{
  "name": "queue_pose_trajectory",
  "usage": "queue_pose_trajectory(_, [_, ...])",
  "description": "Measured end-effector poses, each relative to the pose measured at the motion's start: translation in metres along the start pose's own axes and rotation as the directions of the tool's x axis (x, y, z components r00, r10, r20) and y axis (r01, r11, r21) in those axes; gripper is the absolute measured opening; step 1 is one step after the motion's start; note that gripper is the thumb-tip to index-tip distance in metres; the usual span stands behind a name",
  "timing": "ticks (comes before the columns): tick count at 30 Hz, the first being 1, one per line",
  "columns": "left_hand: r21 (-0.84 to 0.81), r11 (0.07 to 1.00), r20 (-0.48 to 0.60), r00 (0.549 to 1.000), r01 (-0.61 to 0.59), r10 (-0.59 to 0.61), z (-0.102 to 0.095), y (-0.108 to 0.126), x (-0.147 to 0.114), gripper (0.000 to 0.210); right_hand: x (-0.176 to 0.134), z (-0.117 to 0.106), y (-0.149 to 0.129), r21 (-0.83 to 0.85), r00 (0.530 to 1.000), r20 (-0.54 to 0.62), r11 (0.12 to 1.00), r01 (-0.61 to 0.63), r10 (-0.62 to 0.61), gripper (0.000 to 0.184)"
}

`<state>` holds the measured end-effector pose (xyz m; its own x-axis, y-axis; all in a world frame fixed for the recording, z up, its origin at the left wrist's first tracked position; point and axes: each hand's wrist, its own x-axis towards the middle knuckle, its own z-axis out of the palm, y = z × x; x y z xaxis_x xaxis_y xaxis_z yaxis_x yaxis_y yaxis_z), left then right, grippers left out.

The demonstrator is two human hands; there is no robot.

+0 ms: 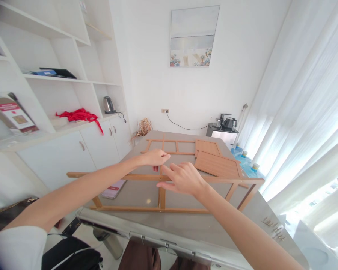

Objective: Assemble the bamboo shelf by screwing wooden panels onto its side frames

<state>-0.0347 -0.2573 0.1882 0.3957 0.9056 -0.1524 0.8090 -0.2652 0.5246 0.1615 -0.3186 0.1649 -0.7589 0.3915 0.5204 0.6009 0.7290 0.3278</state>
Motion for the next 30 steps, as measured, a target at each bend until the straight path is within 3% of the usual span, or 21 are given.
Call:
queue_pose_trajectory(6, [0.007, 1.000, 0.014, 1.000, -0.021, 0.020, 0.000, -0.001, -0.003, 0.041, 0.015, 0.001, -0.005, 0.224, 0.996, 0.090, 0.974, -0.024, 0.004, 0.031])
queue_pose_trajectory(13, [-0.011, 1.000, 0.125, 0.992, -0.001, 0.002, -0.006, 0.002, -0.005, 0.042, 0.018, -0.006, -0.003, 0.332, 0.988, 0.155, 0.942, -0.058, 0.006, 0.027])
queue_pose_trajectory(16, [0.034, 0.998, 0.195, 0.980, -0.045, 0.037, -0.016, 0.002, -0.020, 0.044, 0.018, -0.005, -0.004, 0.298, 0.990, 0.144, 0.953, -0.054, 0.011, 0.032])
queue_pose_trajectory(20, [0.106, 0.981, 0.164, 0.976, -0.162, 0.144, -0.026, -0.007, -0.061, 0.044, 0.017, -0.003, -0.003, 0.280, 0.991, 0.130, 0.960, -0.022, -0.016, 0.039])
queue_pose_trajectory(24, [0.081, 0.975, 0.234, 0.954, -0.208, 0.185, -0.022, -0.012, -0.094, 0.076, 0.017, -0.002, -0.003, 0.295, 0.994, 0.105, 0.955, -0.013, -0.019, 0.035])
queue_pose_trajectory(27, [0.138, 0.957, 0.209, 0.952, -0.255, 0.224, -0.013, -0.005, -0.094, 0.096, 0.016, -0.002, -0.004, 0.302, 0.996, 0.094, 0.953, -0.021, -0.008, 0.030])
queue_pose_trajectory(30, [0.168, 0.938, 0.150, 0.948, -0.303, 0.279, -0.004, 0.002, -0.084, 0.067, 0.016, -0.004, -0.005, 0.316, 0.996, 0.086, 0.948, -0.026, -0.001, 0.025])
